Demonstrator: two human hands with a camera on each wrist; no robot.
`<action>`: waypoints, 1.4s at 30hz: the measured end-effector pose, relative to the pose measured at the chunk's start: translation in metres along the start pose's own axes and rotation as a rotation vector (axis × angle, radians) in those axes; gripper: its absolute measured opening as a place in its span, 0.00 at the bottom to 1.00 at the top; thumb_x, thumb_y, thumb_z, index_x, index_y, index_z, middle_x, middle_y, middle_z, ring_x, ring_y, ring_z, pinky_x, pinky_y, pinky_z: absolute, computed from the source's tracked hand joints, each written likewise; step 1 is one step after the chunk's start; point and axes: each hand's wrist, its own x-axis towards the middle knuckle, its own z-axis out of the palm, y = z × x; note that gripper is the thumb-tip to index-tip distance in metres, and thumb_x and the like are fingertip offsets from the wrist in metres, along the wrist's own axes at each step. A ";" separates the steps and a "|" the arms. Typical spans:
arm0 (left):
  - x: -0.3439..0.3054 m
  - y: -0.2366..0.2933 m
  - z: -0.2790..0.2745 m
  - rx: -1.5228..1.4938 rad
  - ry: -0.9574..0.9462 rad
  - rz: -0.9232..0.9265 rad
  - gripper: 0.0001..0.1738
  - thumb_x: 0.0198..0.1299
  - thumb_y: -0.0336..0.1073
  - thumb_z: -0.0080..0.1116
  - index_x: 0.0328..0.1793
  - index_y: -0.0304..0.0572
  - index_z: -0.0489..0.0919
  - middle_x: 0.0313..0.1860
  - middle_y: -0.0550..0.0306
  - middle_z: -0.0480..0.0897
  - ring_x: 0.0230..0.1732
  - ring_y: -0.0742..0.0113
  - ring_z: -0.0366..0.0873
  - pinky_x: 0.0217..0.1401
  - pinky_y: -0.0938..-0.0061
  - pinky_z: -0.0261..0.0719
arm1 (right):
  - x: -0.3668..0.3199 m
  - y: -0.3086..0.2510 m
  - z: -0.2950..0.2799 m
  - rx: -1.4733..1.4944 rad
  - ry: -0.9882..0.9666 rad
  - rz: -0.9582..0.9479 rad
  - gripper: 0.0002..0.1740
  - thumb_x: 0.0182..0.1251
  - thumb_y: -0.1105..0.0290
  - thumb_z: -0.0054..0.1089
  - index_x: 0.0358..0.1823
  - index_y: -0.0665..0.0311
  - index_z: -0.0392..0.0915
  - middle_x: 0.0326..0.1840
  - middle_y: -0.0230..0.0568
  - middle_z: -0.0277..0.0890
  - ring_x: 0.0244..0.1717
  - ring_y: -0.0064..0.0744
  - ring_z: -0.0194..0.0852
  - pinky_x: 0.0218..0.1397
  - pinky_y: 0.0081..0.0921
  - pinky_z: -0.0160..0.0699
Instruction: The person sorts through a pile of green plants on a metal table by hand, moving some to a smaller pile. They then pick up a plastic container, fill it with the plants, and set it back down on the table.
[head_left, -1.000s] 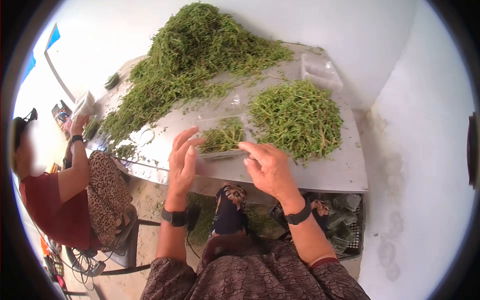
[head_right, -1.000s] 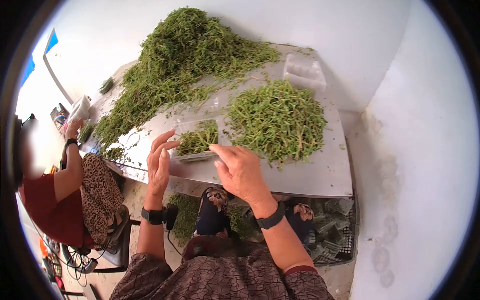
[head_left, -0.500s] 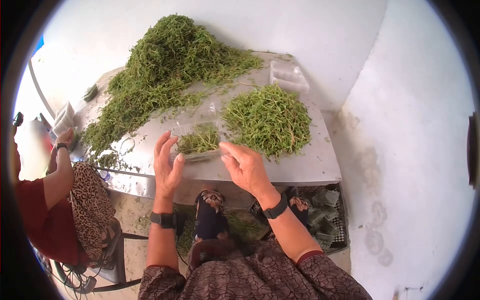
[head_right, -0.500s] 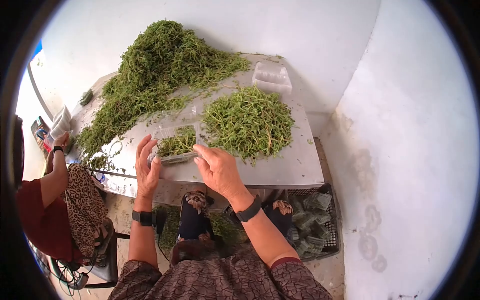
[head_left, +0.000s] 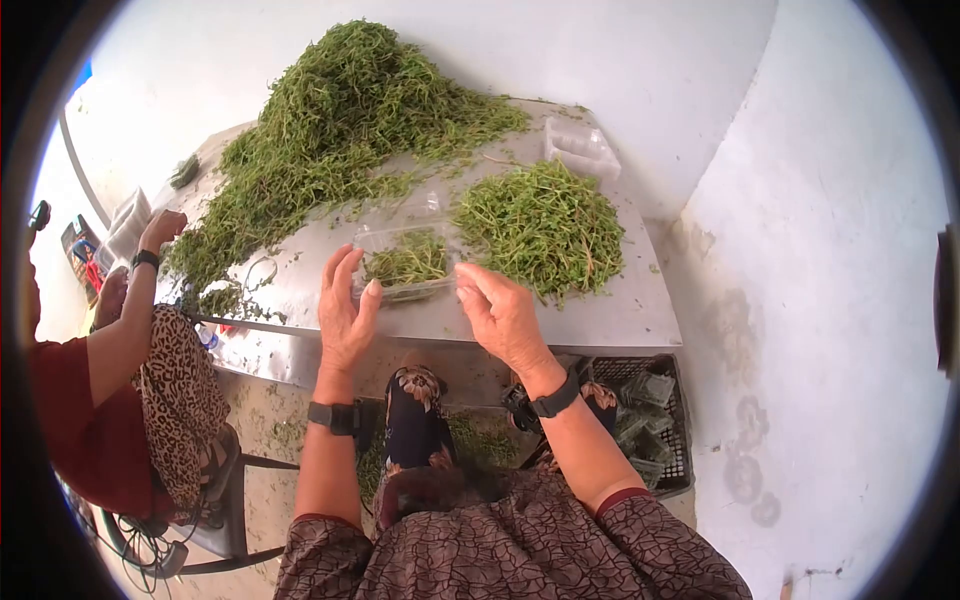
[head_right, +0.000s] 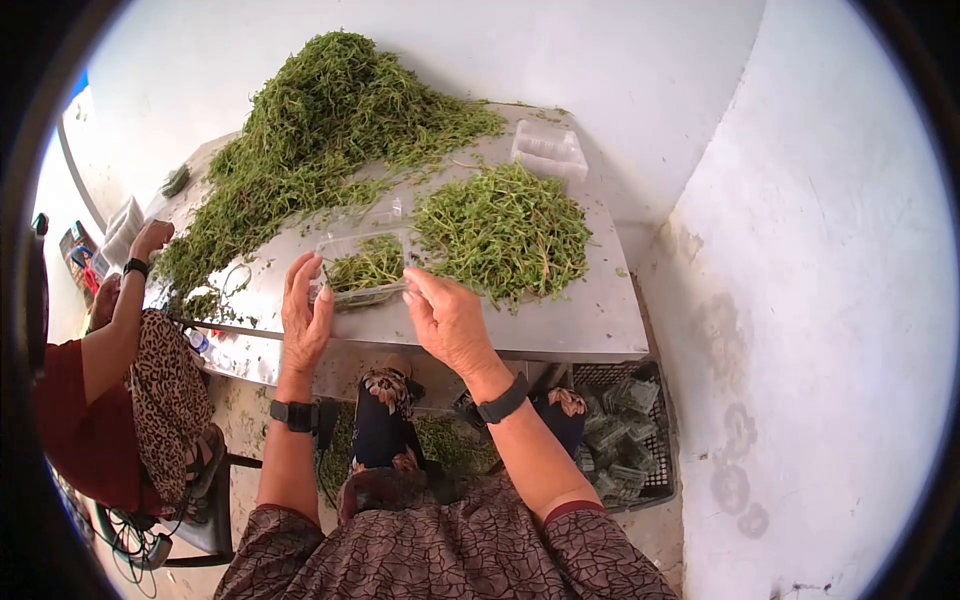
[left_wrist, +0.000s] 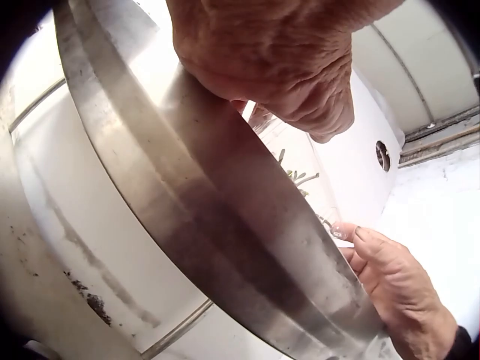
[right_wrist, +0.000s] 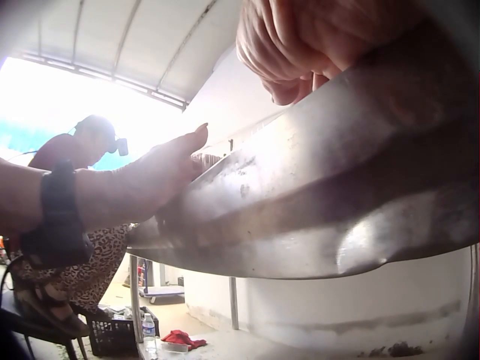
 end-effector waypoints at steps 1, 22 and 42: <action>0.000 0.000 0.000 -0.024 0.006 0.000 0.28 0.66 0.45 0.56 0.67 0.38 0.73 0.68 0.42 0.71 0.61 0.48 0.74 0.63 0.61 0.73 | 0.000 -0.001 0.000 -0.003 0.005 0.002 0.15 0.65 0.76 0.61 0.53 0.69 0.79 0.38 0.53 0.84 0.37 0.45 0.86 0.39 0.32 0.84; 0.000 0.005 -0.001 -0.107 -0.003 -0.084 0.23 0.68 0.41 0.52 0.64 0.37 0.75 0.56 0.44 0.76 0.49 0.54 0.76 0.54 0.63 0.75 | 0.007 0.003 -0.064 -0.334 0.297 0.182 0.06 0.61 0.76 0.62 0.39 0.65 0.85 0.33 0.45 0.84 0.30 0.38 0.83 0.36 0.29 0.80; 0.000 0.006 0.001 -0.027 0.010 -0.028 0.23 0.67 0.42 0.52 0.63 0.36 0.75 0.54 0.41 0.78 0.46 0.48 0.78 0.52 0.62 0.77 | 0.026 0.039 -0.128 -0.914 0.037 0.492 0.07 0.55 0.69 0.60 0.25 0.62 0.83 0.28 0.51 0.81 0.34 0.56 0.80 0.38 0.45 0.78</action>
